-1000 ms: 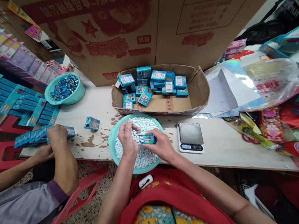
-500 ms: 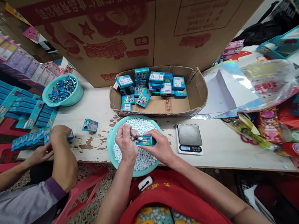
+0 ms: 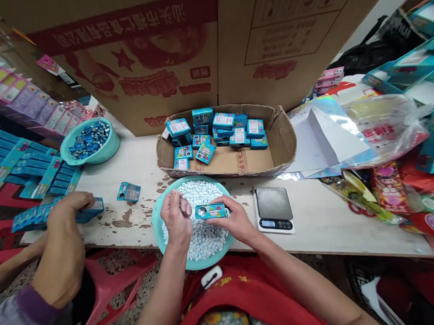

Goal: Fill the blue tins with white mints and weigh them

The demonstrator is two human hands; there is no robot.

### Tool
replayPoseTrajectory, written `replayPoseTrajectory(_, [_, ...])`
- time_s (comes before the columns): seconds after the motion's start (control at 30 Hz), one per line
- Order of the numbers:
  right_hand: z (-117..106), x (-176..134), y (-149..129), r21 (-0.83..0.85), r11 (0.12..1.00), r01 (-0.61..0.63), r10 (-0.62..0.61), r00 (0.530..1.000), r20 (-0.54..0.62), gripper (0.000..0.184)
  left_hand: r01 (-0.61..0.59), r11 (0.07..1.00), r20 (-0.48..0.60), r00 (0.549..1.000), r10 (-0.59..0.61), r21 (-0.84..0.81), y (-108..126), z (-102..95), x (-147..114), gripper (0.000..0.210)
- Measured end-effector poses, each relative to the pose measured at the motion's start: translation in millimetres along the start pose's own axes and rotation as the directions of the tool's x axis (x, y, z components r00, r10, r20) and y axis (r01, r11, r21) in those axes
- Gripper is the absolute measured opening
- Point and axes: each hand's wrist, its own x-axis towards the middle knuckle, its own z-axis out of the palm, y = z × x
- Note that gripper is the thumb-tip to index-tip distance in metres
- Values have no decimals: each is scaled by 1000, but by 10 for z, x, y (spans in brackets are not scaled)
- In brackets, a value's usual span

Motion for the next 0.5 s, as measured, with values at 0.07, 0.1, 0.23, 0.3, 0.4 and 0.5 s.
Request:
replayPoseTrajectory(0.07, [-208, -72, 62, 67, 997, -28, 31, 999, -42, 41, -74, 938, 118, 992, 36, 339, -83, -184, 94, 26])
replayPoseTrajectory(0.1, [-341, -124, 109, 80, 996, -37, 43, 996, -84, 42, -145, 846, 197, 979, 47, 514, -114, -268, 154, 24])
replayPoseTrajectory(0.23, [-956, -360, 428, 43, 985, -167, 171, 922, -347, 47, -402, 487, 369, 914, 166, 775, -86, -271, 525, 24])
replayPoseTrajectory(0.3, [-1226, -440, 642, 10, 972, -233, 210, 859, -467, 51, -464, 425, 415, 886, 208, 777, -18, -15, 821, 28])
replayPoseTrajectory(0.4, [-1488, -476, 945, -46, 963, -266, 194, 801, -566, 54, -540, 281, 533, 839, 107, 793, 3, 540, 1325, 32])
replayPoseTrajectory(0.5, [-1589, -437, 1142, -104, 960, -260, 154, 801, -578, 53, -589, 188, 608, 791, -64, 786, -133, 1018, 1644, 36])
